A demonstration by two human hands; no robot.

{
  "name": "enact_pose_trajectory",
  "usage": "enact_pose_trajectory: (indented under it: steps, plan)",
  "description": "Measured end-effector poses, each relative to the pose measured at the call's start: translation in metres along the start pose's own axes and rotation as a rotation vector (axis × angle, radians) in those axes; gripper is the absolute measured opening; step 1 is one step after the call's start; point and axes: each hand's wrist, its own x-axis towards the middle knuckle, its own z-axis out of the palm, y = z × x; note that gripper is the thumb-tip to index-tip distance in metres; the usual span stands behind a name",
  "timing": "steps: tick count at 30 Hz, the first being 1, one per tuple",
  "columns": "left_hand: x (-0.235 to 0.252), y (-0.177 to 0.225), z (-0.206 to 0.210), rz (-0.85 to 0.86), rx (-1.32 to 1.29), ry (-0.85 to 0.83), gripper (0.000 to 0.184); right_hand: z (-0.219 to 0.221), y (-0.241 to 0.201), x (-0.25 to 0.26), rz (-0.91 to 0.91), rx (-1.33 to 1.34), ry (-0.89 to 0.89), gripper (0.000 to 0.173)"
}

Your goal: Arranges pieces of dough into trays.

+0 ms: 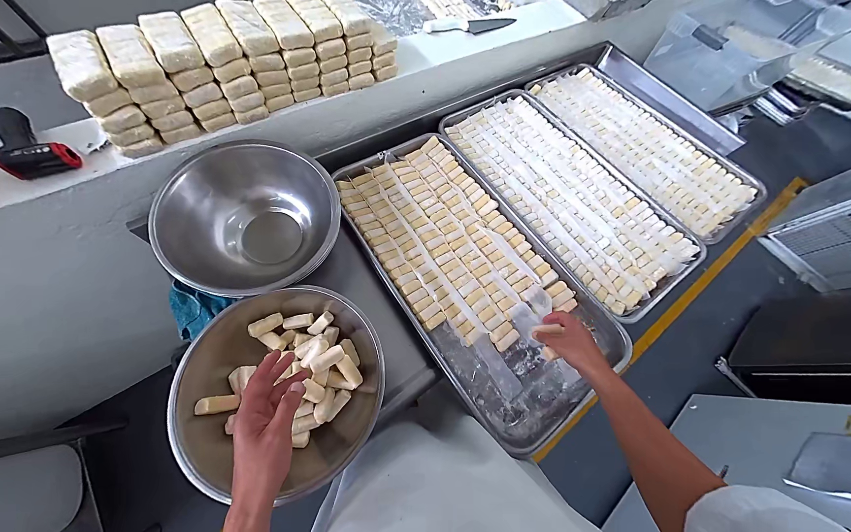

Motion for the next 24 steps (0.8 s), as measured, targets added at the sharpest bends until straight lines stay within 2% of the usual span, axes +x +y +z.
enact_pose_trajectory:
  steps: [5,8,16,19,24]
  plan:
    - [0.002,0.000,-0.004,0.013,0.022,-0.026,0.057,0.002,-0.008,-0.008,-0.006,-0.421,-0.156,0.046]
    - [0.002,-0.001,-0.003,0.007,0.025,-0.033,0.058,0.007,-0.013,-0.006,0.023,-0.618,-0.207,0.059]
    - [0.005,0.004,0.003,0.018,0.050,-0.041,0.058,0.027,-0.025,-0.027,-0.089,-0.687,-0.148,0.065]
    - [0.005,0.005,0.003,0.013,0.063,-0.046,0.058,0.026,-0.021,-0.022,-0.058,-0.773,-0.217,0.061]
    - [0.005,0.006,0.007,0.017,0.058,-0.044,0.057,0.028,-0.028,-0.015,-0.062,-0.895,-0.355,0.063]
